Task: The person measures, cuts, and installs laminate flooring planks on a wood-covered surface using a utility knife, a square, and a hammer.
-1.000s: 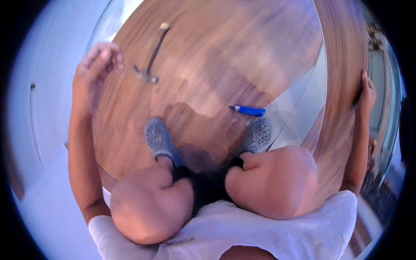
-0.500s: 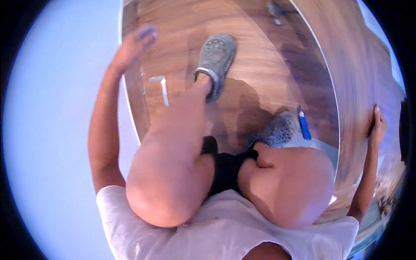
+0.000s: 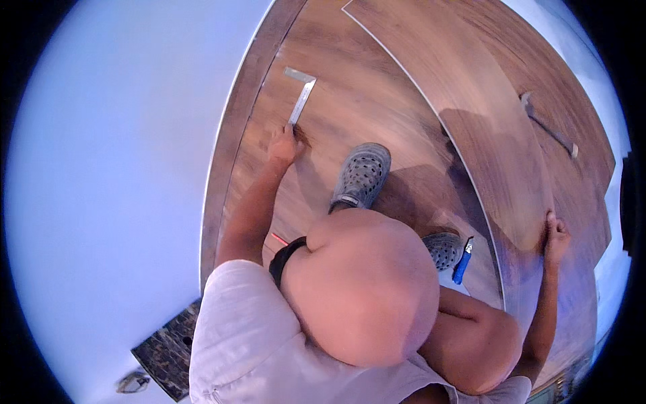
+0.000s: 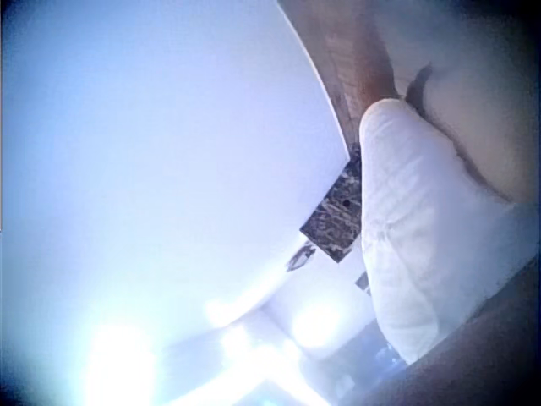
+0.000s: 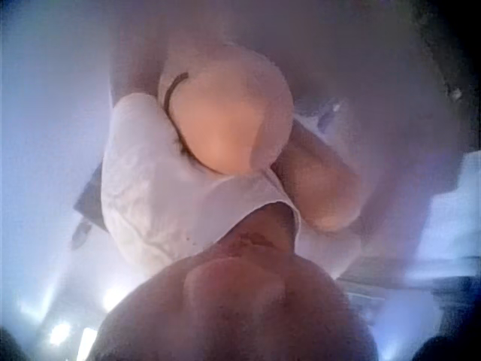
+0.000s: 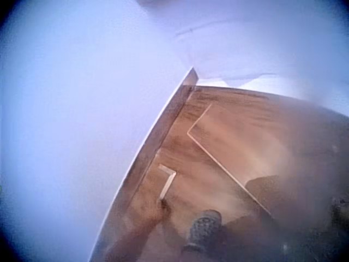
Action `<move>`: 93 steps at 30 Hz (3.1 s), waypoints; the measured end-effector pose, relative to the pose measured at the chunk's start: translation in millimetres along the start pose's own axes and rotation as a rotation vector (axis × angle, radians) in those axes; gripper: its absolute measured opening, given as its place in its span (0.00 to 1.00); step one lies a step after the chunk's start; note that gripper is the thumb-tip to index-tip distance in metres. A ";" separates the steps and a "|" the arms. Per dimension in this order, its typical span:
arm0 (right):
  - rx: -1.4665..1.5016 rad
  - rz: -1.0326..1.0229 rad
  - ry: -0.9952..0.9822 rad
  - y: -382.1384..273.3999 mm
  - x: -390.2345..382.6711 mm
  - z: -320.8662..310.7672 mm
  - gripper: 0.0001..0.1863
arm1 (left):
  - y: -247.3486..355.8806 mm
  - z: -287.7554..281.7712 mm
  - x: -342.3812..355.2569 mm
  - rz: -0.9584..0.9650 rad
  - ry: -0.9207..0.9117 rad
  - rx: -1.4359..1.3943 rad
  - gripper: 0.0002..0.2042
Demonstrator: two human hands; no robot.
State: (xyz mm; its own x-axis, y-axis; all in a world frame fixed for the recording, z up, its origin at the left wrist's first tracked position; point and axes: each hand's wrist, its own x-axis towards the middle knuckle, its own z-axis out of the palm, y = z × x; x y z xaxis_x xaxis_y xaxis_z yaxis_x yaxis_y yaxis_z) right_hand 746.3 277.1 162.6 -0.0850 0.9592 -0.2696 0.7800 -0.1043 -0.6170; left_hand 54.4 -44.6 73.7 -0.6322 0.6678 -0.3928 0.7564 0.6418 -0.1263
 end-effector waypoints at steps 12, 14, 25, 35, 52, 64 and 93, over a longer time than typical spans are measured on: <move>-0.220 -0.103 -0.179 -46.7 45.3 92.8 0.33 | -34.3 37.5 25.8 -0.193 -0.114 0.000 0.20; -0.206 -0.094 -0.230 -49.5 53.8 103.8 0.33 | -34.1 39.5 12.2 -0.160 -0.206 0.072 0.19; -0.322 -0.101 -0.302 -80.1 78.1 132.5 0.33 | -43.1 36.3 -0.9 -0.213 -0.122 0.025 0.21; -0.212 -0.064 -0.551 -107.2 107.1 179.6 0.32 | -23.9 -4.1 52.8 0.003 -0.097 0.018 0.24; -0.366 -0.183 -0.345 -115.0 118.6 204.5 0.35 | 65.6 -29.1 111.4 0.217 0.106 0.030 0.41; -0.265 -0.532 0.458 -146.7 51.6 169.5 0.13 | 36.0 -48.8 118.7 0.201 0.018 0.254 0.39; -0.233 0.534 0.249 31.9 -221.5 139.0 0.21 | -5.9 -23.0 67.7 0.678 -0.011 0.277 0.23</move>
State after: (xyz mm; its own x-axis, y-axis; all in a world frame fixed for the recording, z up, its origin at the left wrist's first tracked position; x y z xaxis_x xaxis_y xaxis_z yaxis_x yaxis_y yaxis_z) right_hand 703.8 24.9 99.8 0.4782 0.8259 -0.2986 0.7917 -0.5526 -0.2606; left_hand 3.3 5.5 68.9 -0.0097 0.8798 -0.4753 0.9966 -0.0306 -0.0771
